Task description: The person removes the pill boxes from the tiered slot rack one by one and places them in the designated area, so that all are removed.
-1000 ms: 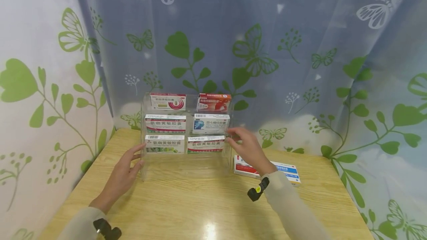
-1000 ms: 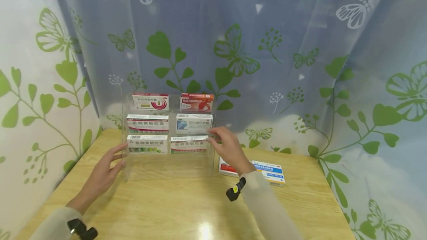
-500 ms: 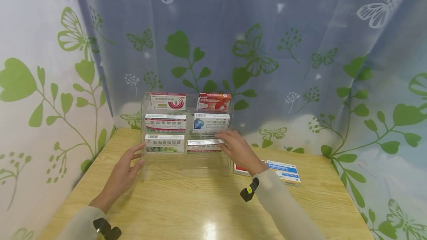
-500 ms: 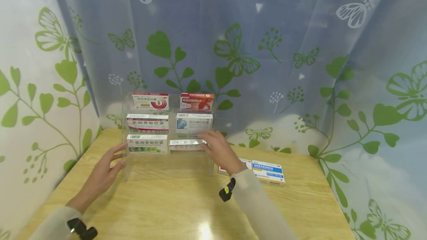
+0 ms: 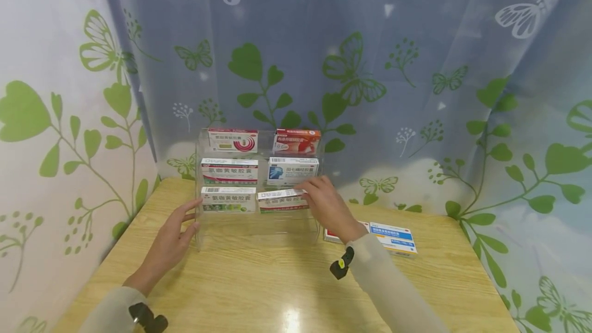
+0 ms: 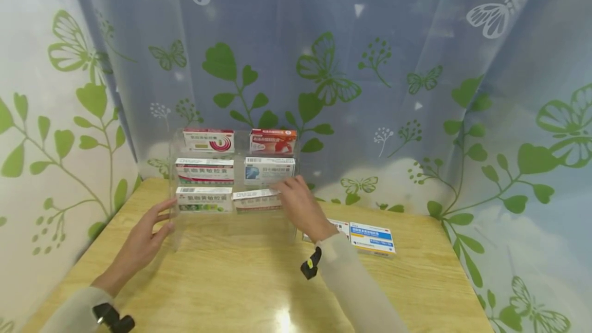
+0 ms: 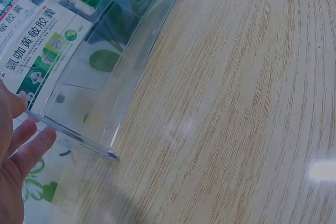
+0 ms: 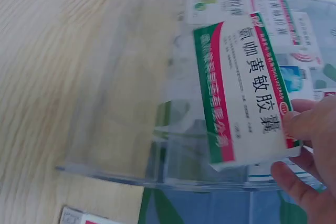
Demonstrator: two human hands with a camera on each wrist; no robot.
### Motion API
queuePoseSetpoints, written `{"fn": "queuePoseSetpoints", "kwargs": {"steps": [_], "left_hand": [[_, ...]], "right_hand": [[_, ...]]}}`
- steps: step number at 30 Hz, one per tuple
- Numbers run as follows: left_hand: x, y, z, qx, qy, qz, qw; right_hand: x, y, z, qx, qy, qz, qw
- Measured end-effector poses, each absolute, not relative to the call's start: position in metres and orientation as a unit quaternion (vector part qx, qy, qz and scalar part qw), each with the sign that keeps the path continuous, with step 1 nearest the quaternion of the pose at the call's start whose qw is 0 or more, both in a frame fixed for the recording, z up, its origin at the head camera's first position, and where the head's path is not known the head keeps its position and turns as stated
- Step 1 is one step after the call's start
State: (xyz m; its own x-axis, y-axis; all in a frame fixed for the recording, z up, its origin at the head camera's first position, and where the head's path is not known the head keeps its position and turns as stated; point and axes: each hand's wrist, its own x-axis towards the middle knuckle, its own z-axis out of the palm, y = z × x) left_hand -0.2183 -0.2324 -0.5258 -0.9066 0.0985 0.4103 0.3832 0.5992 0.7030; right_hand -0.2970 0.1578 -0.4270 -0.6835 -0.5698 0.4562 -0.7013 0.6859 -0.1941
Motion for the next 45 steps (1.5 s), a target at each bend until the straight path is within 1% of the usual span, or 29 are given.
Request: {"fn": "queuePoseSetpoints", "kwargs": {"steps": [4, 8, 15, 21, 25, 28, 32, 37, 39, 42, 45], "left_hand": [[-0.217, -0.231, -0.523, -0.136, -0.876, -0.432, 0.168], [-0.217, -0.230, -0.522, -0.136, -0.875, -0.433, 0.170], [-0.218, -0.231, -0.524, -0.135, -0.877, -0.429, 0.169], [-0.219, -0.232, -0.526, -0.133, -0.879, -0.426, 0.167], [-0.219, -0.232, -0.527, -0.130, -0.880, -0.425, 0.165], [-0.219, -0.232, -0.527, -0.130, -0.880, -0.427, 0.163], [-0.218, -0.231, -0.527, -0.131, -0.880, -0.428, 0.160], [-0.217, -0.230, -0.523, -0.133, -0.878, -0.431, 0.162], [-0.216, -0.230, -0.522, -0.132, -0.878, -0.430, 0.163], [-0.216, -0.230, -0.523, -0.132, -0.879, -0.429, 0.160], [-0.217, -0.231, -0.524, -0.133, -0.881, -0.424, 0.161]], "right_hand": [[-0.294, 0.165, -0.415, 0.369, -0.868, 0.225, 0.243], [-0.291, 0.179, -0.401, 0.344, -0.862, 0.263, 0.265], [-0.281, 0.220, -0.386, 0.270, -0.872, 0.327, 0.243], [-0.272, 0.262, -0.400, 0.227, -0.893, 0.324, 0.213], [-0.264, 0.289, -0.419, 0.206, -0.914, 0.305, 0.172], [-0.256, 0.308, -0.434, 0.190, -0.927, 0.297, 0.129], [-0.244, 0.332, -0.455, 0.170, -0.936, 0.305, 0.054], [-0.234, 0.352, -0.483, 0.181, -0.922, 0.340, -0.045], [-0.232, 0.355, -0.493, 0.186, -0.917, 0.345, -0.074], [-0.229, 0.355, -0.504, 0.172, -0.918, 0.344, -0.094], [-0.228, 0.352, -0.512, 0.159, -0.925, 0.336, -0.078]]}}
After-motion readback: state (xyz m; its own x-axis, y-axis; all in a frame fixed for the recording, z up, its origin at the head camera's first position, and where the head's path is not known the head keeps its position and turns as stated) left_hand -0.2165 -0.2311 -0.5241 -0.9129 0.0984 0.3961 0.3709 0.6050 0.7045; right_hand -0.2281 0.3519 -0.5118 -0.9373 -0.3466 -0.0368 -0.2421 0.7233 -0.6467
